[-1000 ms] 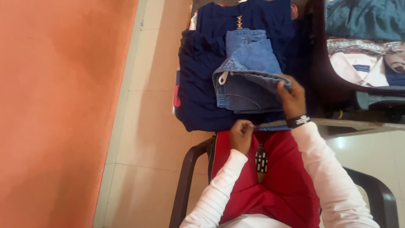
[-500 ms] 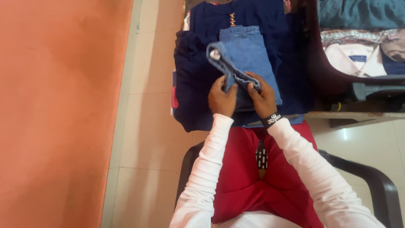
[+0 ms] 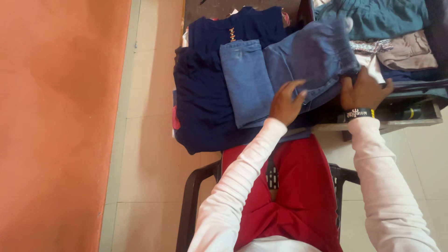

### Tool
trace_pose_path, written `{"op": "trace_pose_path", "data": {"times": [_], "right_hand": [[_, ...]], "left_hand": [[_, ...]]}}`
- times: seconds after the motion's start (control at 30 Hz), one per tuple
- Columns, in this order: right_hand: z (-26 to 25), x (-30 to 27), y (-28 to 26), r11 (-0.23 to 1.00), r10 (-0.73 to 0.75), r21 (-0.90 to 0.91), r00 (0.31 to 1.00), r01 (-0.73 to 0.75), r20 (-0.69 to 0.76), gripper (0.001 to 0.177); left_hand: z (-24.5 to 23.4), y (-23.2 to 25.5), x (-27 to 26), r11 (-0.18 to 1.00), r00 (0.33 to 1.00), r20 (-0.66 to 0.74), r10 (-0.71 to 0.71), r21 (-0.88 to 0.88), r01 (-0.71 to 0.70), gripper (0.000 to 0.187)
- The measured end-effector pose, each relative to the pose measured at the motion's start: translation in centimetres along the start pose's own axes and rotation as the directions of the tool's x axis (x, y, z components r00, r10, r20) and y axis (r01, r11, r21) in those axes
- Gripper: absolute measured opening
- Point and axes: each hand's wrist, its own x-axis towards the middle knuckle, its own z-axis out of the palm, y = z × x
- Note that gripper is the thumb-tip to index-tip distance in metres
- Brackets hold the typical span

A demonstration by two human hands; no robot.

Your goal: The person spreads out and smooths a blue dress, grey trousers, and denim jeans on a table before folding and placing them into an open suitcase.

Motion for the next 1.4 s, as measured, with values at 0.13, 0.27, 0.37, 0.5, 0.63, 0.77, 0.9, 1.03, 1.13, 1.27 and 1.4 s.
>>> {"op": "trace_pose_path", "data": {"times": [0.13,0.27,0.37,0.5,0.63,0.77,0.9,1.03,1.13,1.27,1.4], "right_hand": [[3.3,-0.8,3.4,0.999,-0.005,-0.048,0.994,0.011,0.106,0.026],[3.3,-0.8,3.7,0.995,-0.072,0.075,0.997,0.069,0.039,0.025],[2.8,-1.0,3.6,0.985,-0.07,0.159,0.997,0.072,-0.018,0.025],[2.6,-0.5,4.9,0.866,0.096,0.488,0.994,-0.11,0.053,0.032],[4.3,1.9,9.8,0.953,-0.176,0.118,0.828,0.279,-0.532,0.043],[2.2,0.8,14.2,0.921,0.259,0.334,0.955,-0.199,-0.146,0.034],[2.8,-1.5,13.8,0.988,0.157,0.029,0.972,-0.154,-0.178,0.04],[3.6,-1.6,13.5,0.989,0.146,0.012,0.968,-0.147,-0.204,0.035],[3.7,-1.6,13.5,0.989,0.146,0.022,0.965,-0.145,-0.219,0.033],[3.4,-1.8,14.1,0.996,0.086,0.037,0.974,-0.08,-0.209,0.033],[3.5,-1.9,14.3,0.999,0.041,0.028,0.976,-0.036,-0.216,0.031]], "left_hand": [[-0.4,-5.6,-3.1,0.782,0.99,-0.044,-0.131,0.609,0.13,0.069],[1.5,-8.8,-4.7,0.72,0.993,-0.105,-0.055,0.685,0.112,0.073],[1.8,-11.0,-4.2,0.674,0.986,-0.143,0.089,0.737,0.046,0.048],[1.0,-11.1,-3.5,0.835,0.977,-0.201,0.07,0.547,0.053,0.037],[0.5,-7.4,-2.7,0.919,0.98,-0.129,0.154,0.384,-0.094,0.037],[2.6,-4.8,-4.8,0.877,0.978,0.162,0.135,0.44,-0.194,0.048],[5.1,-3.2,-4.9,0.928,0.993,0.113,-0.043,0.373,-0.002,0.062],[6.4,-1.0,-1.6,0.904,0.969,-0.079,-0.235,0.348,0.247,0.065],[6.3,0.2,1.5,0.805,0.939,-0.094,-0.33,0.491,0.332,0.074],[7.8,-0.2,2.8,0.718,0.91,-0.078,-0.408,0.588,0.372,0.064],[8.9,-5.0,3.0,0.776,0.916,-0.087,-0.391,0.504,0.379,0.049]]}}
